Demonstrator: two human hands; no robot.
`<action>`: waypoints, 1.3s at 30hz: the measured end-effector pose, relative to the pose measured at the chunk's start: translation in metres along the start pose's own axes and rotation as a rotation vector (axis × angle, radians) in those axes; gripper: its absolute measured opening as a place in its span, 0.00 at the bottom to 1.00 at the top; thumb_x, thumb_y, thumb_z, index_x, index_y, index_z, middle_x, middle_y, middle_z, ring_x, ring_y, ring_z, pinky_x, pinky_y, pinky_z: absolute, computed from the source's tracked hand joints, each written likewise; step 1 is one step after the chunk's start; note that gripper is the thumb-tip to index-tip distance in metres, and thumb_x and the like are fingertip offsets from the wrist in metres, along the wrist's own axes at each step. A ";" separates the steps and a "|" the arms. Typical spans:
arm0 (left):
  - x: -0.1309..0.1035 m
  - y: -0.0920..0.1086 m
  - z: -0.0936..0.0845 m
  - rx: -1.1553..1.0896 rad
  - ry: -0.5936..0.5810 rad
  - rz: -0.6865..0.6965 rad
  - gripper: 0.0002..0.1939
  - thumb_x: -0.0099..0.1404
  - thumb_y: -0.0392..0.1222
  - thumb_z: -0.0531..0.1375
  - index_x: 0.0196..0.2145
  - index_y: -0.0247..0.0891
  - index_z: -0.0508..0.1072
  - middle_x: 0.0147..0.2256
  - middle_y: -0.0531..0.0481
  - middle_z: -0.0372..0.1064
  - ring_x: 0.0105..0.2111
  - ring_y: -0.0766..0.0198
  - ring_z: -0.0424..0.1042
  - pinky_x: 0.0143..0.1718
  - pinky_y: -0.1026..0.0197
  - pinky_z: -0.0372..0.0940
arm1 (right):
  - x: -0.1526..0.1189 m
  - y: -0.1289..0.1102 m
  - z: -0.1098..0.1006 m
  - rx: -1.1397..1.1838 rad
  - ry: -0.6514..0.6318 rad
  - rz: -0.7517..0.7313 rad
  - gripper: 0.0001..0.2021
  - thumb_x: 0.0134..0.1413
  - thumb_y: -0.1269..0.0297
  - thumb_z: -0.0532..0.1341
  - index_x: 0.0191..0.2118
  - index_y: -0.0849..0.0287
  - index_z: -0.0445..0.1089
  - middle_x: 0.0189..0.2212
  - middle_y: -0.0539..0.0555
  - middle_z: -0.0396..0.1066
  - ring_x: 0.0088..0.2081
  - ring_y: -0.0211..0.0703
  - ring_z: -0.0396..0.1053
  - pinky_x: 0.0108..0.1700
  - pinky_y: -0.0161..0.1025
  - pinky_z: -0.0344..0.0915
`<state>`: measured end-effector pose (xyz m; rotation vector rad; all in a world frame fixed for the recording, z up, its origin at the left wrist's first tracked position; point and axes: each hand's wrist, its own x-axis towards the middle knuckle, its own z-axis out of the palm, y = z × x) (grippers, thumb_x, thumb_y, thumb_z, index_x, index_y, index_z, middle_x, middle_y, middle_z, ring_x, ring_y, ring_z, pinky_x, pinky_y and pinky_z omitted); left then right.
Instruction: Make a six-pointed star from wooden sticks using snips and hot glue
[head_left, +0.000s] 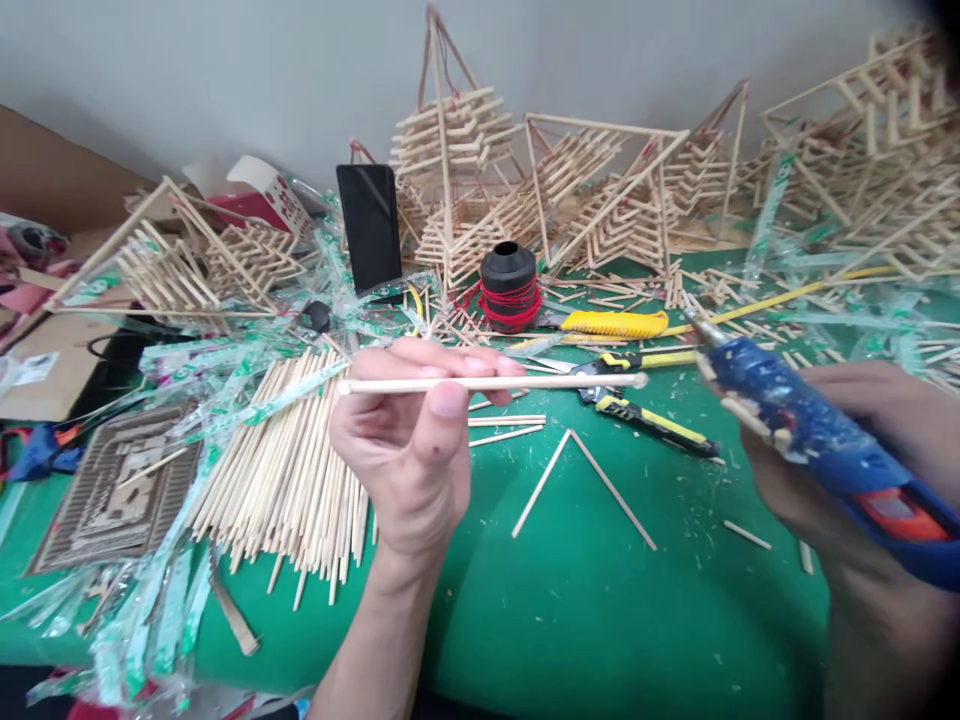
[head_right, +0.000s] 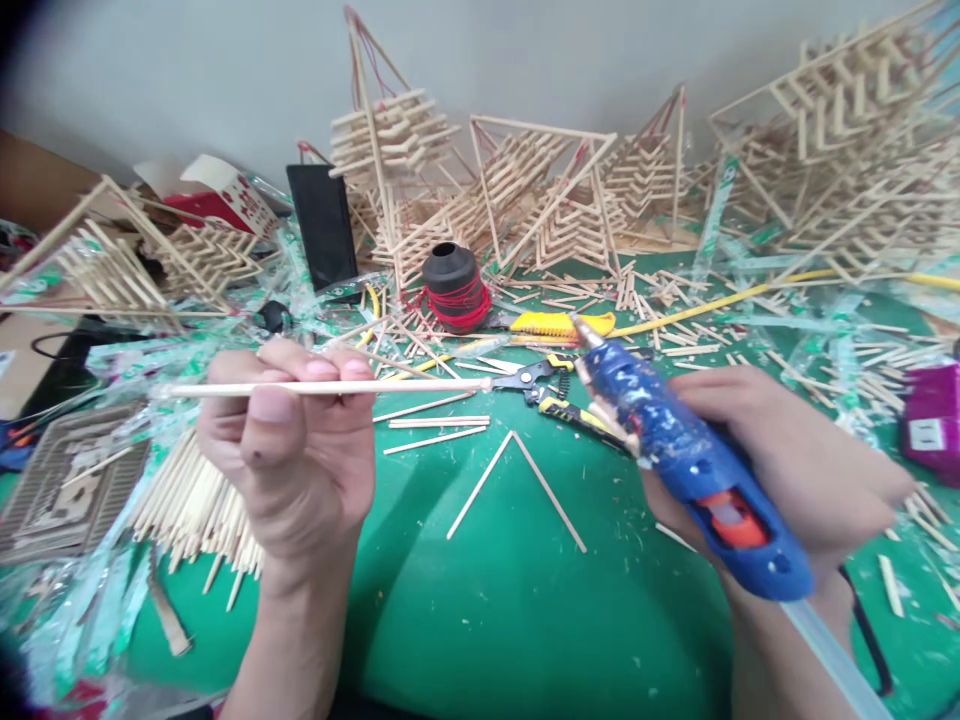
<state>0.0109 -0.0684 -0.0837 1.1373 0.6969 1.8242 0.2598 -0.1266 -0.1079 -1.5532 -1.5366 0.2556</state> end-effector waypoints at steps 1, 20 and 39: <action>-0.002 0.002 0.002 -0.007 -0.015 -0.011 0.12 0.62 0.44 0.73 0.30 0.40 0.74 0.29 0.57 0.72 0.30 0.70 0.76 0.31 0.69 0.73 | -0.003 0.001 -0.007 -0.095 -0.003 -0.030 0.14 0.43 0.54 0.72 0.26 0.54 0.68 0.26 0.52 0.69 0.28 0.42 0.66 0.34 0.44 0.61; -0.090 -0.001 -0.012 0.070 -0.002 -0.615 0.11 0.59 0.43 0.73 0.29 0.36 0.77 0.23 0.51 0.74 0.21 0.68 0.72 0.23 0.67 0.68 | -0.078 0.113 -0.080 -0.833 -0.177 -0.216 0.17 0.49 0.57 0.72 0.42 0.55 0.69 0.30 0.56 0.72 0.30 0.52 0.75 0.30 0.44 0.69; -0.095 0.006 -0.028 0.063 -0.138 -0.738 0.16 0.50 0.46 0.78 0.30 0.37 0.78 0.26 0.54 0.67 0.24 0.70 0.65 0.26 0.68 0.63 | -0.071 -0.080 0.045 -0.185 -0.199 -0.465 0.12 0.63 0.78 0.60 0.48 0.57 0.72 0.37 0.52 0.81 0.42 0.45 0.72 0.48 0.48 0.61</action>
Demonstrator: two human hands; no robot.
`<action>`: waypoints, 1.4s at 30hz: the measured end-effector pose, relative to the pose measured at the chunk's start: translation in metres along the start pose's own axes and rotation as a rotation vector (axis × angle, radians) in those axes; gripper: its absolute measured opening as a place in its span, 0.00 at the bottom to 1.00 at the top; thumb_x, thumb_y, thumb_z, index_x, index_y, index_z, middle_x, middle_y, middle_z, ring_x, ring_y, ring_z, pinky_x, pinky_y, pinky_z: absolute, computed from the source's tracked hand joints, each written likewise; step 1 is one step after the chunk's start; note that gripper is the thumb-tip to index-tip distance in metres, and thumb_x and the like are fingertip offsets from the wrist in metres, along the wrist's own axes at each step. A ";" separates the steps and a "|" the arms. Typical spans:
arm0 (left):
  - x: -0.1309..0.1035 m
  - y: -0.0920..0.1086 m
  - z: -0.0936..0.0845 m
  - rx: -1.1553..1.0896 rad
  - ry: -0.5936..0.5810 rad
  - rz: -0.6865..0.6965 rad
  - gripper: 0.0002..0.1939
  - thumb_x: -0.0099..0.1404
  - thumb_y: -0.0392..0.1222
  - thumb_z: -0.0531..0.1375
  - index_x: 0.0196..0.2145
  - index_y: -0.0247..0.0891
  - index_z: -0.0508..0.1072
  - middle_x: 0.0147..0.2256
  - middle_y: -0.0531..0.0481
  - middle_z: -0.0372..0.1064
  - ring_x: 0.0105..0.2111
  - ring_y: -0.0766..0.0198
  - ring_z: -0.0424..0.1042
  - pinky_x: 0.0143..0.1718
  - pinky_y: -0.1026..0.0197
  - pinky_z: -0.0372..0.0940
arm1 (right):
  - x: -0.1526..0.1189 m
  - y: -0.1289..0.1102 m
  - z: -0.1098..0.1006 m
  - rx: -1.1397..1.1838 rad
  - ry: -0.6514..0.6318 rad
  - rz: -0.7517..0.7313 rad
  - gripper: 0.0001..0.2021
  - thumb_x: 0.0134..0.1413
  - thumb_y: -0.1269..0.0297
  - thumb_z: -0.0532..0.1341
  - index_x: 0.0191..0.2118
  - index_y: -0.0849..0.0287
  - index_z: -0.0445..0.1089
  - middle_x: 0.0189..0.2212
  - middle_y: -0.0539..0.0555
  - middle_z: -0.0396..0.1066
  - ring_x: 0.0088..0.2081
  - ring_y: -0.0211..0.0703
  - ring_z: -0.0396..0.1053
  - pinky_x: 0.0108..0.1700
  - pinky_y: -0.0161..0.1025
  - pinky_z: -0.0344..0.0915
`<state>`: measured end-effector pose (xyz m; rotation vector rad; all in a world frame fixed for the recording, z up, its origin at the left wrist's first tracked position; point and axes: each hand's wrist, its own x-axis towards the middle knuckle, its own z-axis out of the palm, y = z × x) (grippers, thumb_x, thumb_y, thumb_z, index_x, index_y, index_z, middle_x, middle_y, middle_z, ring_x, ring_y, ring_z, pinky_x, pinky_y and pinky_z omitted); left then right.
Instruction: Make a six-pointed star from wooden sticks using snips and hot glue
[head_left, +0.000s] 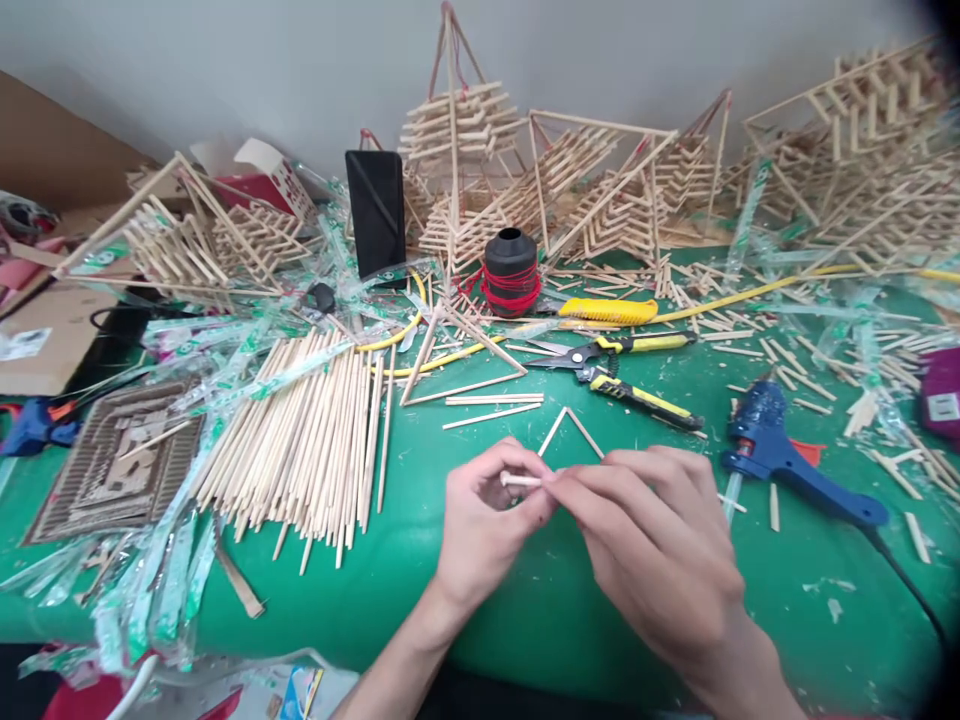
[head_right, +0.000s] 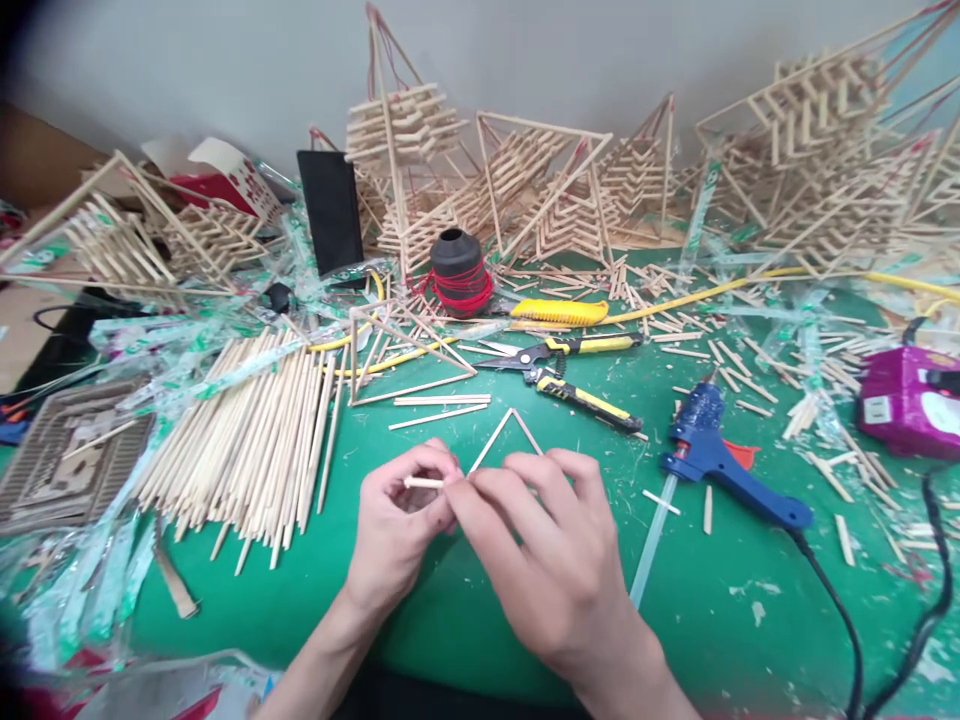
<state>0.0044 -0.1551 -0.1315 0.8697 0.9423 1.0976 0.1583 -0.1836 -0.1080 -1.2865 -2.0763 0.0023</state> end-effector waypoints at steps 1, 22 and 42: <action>-0.001 0.002 -0.008 0.031 -0.016 -0.031 0.19 0.49 0.46 0.79 0.33 0.37 0.78 0.27 0.54 0.68 0.25 0.70 0.66 0.27 0.68 0.64 | -0.001 0.002 0.000 0.011 -0.009 0.012 0.12 0.62 0.79 0.60 0.46 0.57 0.72 0.36 0.51 0.81 0.41 0.44 0.72 0.47 0.47 0.61; -0.005 -0.007 -0.075 1.307 -0.368 0.480 0.08 0.75 0.41 0.60 0.39 0.39 0.78 0.34 0.52 0.74 0.34 0.64 0.68 0.39 0.57 0.54 | -0.042 0.010 0.018 0.086 -0.181 0.101 0.04 0.63 0.75 0.63 0.40 0.59 0.73 0.31 0.51 0.74 0.37 0.41 0.68 0.44 0.44 0.57; -0.005 -0.007 -0.074 1.301 -0.393 0.490 0.07 0.74 0.40 0.60 0.40 0.40 0.78 0.33 0.53 0.72 0.33 0.64 0.65 0.38 0.57 0.50 | -0.046 0.012 0.030 0.077 -0.168 0.080 0.04 0.62 0.76 0.64 0.39 0.61 0.74 0.30 0.51 0.72 0.36 0.42 0.67 0.44 0.45 0.58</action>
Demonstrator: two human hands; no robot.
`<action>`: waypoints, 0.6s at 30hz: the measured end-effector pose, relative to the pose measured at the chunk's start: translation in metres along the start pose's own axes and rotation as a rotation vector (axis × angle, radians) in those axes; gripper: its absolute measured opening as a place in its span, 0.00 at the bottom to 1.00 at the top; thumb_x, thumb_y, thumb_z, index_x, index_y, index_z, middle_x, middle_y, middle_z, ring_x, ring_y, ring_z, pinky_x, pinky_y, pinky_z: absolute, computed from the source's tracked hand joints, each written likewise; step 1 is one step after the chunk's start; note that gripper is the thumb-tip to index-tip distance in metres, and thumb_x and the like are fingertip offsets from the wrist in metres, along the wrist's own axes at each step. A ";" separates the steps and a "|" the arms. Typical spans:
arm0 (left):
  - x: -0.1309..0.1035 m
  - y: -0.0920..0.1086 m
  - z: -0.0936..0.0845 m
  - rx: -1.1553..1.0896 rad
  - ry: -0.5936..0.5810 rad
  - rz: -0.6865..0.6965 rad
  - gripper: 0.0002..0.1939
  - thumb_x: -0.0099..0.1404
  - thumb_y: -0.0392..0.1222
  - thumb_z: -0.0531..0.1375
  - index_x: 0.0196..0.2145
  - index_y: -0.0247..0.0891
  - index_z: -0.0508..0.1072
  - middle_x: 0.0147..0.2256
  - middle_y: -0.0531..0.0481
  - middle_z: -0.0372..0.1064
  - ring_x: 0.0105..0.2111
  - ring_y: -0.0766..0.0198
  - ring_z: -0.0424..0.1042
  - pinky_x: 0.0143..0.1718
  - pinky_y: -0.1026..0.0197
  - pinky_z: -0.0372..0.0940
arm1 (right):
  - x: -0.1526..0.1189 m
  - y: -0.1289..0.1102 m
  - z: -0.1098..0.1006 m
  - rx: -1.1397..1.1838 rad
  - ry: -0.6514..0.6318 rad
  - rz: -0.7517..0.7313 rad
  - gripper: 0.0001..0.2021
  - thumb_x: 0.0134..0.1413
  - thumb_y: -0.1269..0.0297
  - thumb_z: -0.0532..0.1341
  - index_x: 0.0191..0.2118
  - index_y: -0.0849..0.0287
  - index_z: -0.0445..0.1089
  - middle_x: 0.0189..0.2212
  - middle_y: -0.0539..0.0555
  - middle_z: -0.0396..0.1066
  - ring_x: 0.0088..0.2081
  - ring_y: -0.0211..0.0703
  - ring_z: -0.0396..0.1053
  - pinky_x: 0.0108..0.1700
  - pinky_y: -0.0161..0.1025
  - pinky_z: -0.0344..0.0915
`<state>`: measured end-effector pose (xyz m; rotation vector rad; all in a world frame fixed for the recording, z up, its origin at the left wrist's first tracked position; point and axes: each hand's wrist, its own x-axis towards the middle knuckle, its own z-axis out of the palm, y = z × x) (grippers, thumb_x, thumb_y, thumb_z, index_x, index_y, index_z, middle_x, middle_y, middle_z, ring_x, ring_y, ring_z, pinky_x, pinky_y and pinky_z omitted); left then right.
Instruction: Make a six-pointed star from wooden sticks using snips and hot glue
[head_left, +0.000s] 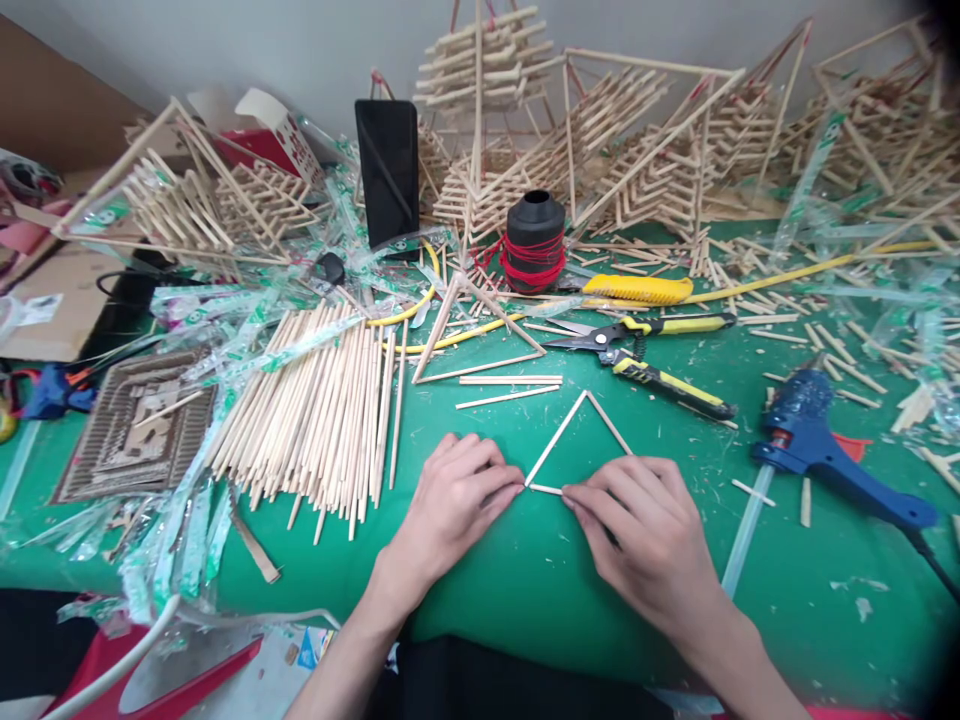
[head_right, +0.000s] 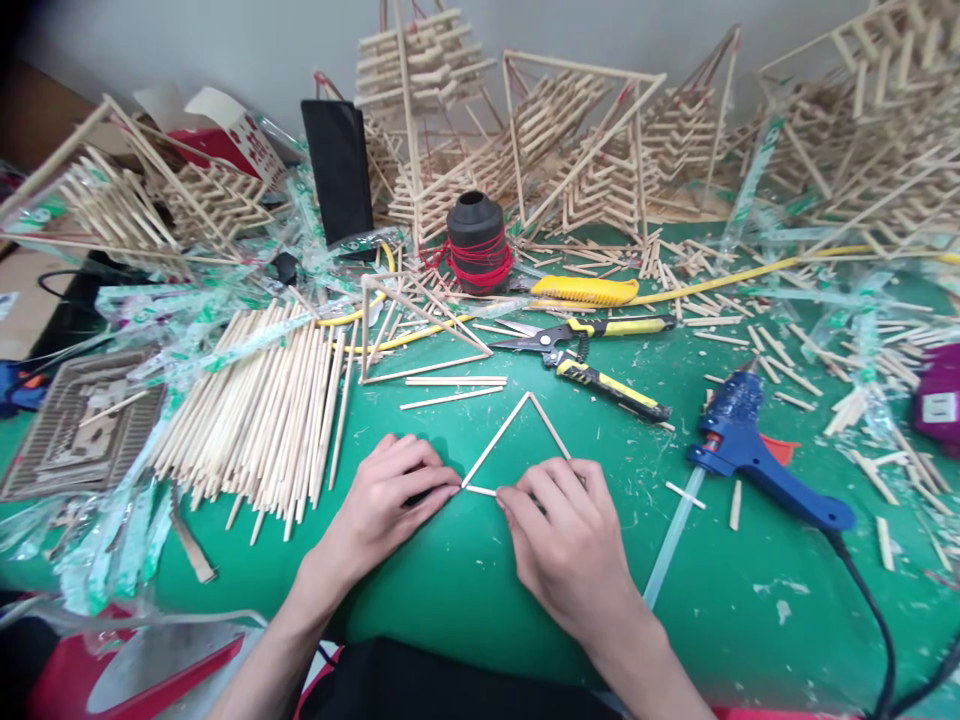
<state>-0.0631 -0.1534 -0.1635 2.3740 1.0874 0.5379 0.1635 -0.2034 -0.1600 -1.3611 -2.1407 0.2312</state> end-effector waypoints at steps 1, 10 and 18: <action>0.000 0.000 0.000 -0.002 -0.002 0.001 0.07 0.74 0.40 0.60 0.40 0.40 0.78 0.34 0.53 0.72 0.33 0.64 0.65 0.38 0.57 0.50 | 0.000 0.000 0.000 -0.001 0.001 0.000 0.04 0.62 0.76 0.64 0.39 0.61 0.74 0.30 0.51 0.72 0.36 0.42 0.67 0.44 0.45 0.58; 0.000 0.000 0.001 -0.015 -0.008 -0.003 0.08 0.74 0.40 0.60 0.39 0.40 0.79 0.33 0.53 0.72 0.33 0.64 0.65 0.38 0.57 0.50 | 0.000 0.000 0.002 0.007 0.013 -0.009 0.05 0.61 0.76 0.64 0.39 0.61 0.73 0.30 0.52 0.72 0.37 0.42 0.67 0.44 0.45 0.59; 0.001 0.000 0.000 -0.002 -0.038 -0.001 0.08 0.75 0.40 0.59 0.39 0.40 0.78 0.34 0.53 0.72 0.33 0.64 0.65 0.39 0.57 0.51 | 0.001 -0.002 0.004 -0.029 0.010 -0.002 0.04 0.61 0.76 0.65 0.38 0.61 0.73 0.29 0.52 0.72 0.36 0.42 0.66 0.43 0.45 0.58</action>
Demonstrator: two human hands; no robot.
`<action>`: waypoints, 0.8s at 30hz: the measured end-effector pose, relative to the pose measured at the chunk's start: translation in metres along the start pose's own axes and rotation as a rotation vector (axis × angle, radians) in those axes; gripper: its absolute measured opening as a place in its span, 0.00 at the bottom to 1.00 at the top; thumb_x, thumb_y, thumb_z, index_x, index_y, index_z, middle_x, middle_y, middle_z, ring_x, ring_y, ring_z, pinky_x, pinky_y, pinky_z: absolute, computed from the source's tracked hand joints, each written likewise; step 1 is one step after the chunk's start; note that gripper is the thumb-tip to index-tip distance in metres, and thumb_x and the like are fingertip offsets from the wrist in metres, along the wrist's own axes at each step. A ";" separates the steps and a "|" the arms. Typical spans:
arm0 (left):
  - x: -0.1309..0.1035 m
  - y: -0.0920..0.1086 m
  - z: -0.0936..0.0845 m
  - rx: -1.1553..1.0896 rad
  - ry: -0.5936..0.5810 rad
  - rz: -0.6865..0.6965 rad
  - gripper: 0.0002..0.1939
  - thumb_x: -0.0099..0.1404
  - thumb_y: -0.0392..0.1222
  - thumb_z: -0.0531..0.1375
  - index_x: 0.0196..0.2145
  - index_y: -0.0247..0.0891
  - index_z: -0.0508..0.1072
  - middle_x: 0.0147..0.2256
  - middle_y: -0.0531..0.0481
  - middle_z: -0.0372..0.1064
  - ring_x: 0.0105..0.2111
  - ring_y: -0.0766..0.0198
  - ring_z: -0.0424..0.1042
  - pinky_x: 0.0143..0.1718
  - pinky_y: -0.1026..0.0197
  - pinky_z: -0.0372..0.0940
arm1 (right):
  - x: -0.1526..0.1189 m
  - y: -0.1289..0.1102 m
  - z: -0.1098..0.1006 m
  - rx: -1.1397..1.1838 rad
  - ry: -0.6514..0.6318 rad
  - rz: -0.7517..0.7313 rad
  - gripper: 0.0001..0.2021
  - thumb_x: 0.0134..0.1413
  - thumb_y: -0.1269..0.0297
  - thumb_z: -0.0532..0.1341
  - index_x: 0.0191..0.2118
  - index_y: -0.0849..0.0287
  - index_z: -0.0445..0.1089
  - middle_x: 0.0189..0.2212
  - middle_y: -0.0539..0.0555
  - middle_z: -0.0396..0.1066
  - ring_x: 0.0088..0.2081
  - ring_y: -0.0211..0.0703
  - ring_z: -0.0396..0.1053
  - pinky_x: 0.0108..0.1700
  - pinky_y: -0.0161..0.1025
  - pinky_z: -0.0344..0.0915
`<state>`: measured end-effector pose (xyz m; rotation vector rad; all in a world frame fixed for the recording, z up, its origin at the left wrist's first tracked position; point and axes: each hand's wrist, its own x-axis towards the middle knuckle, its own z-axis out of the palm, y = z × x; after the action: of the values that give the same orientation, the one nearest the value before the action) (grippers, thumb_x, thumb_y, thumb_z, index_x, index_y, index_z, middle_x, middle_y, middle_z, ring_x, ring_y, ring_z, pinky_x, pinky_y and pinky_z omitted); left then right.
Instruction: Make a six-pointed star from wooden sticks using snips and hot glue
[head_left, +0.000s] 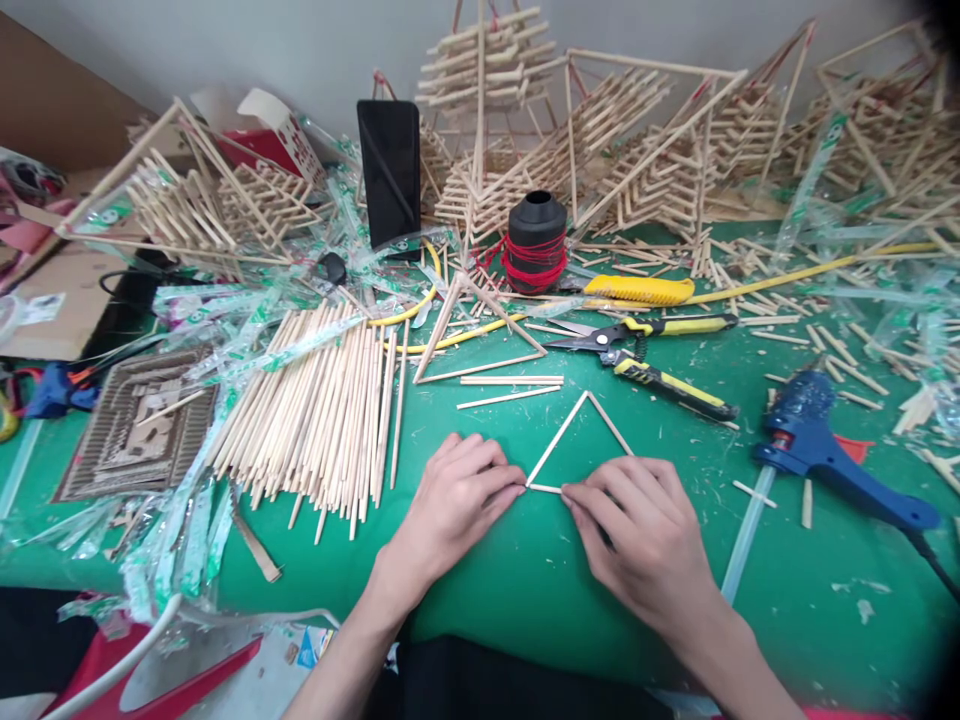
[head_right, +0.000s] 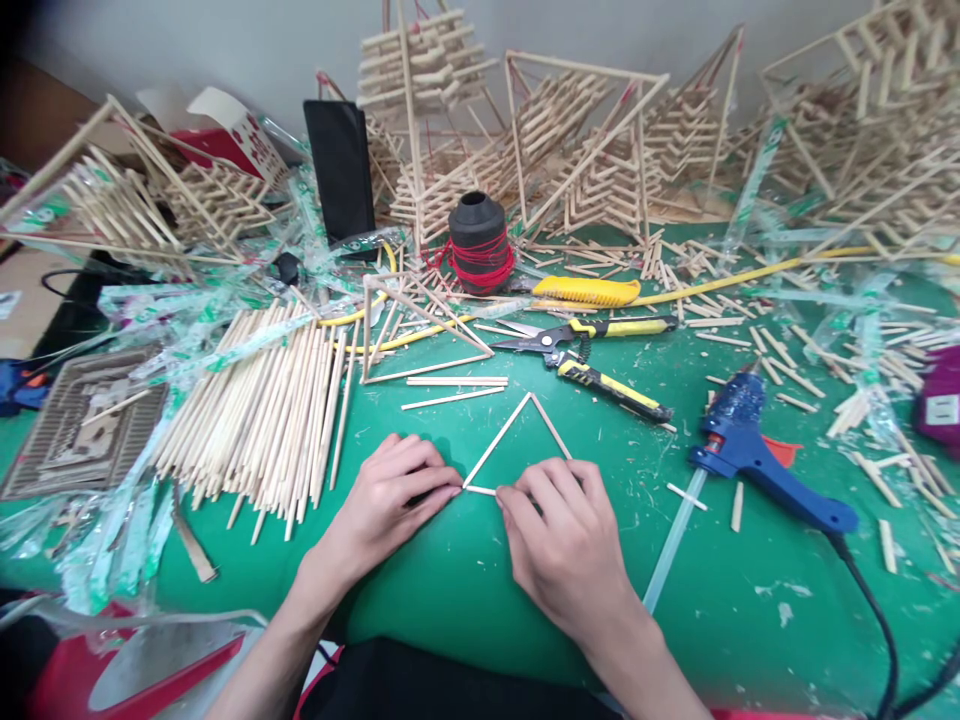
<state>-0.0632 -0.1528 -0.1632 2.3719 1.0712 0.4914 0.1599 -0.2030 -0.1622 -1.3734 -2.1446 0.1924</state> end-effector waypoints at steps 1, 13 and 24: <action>0.000 0.000 -0.001 -0.003 -0.015 -0.006 0.08 0.75 0.41 0.59 0.40 0.40 0.78 0.34 0.53 0.72 0.33 0.63 0.65 0.39 0.57 0.51 | 0.000 0.000 0.001 -0.006 -0.001 0.002 0.04 0.61 0.76 0.64 0.38 0.61 0.73 0.29 0.52 0.71 0.36 0.43 0.66 0.43 0.45 0.58; 0.016 0.020 -0.017 -0.076 -0.022 0.035 0.08 0.75 0.43 0.59 0.43 0.38 0.76 0.38 0.50 0.73 0.38 0.63 0.71 0.41 0.58 0.59 | -0.019 0.012 -0.055 -0.168 0.068 0.122 0.19 0.61 0.72 0.65 0.57 0.61 0.68 0.43 0.61 0.74 0.44 0.52 0.71 0.47 0.49 0.64; 0.052 0.058 0.039 0.264 0.011 0.273 0.07 0.73 0.40 0.60 0.37 0.37 0.75 0.34 0.51 0.71 0.35 0.58 0.67 0.36 0.54 0.57 | -0.041 0.044 -0.052 -0.271 -0.054 0.116 0.05 0.64 0.71 0.61 0.45 0.60 0.72 0.39 0.57 0.74 0.41 0.50 0.70 0.41 0.46 0.60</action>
<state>0.0233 -0.1574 -0.1556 2.7713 0.8635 0.4825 0.2355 -0.2279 -0.1536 -1.6640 -2.1985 -0.0183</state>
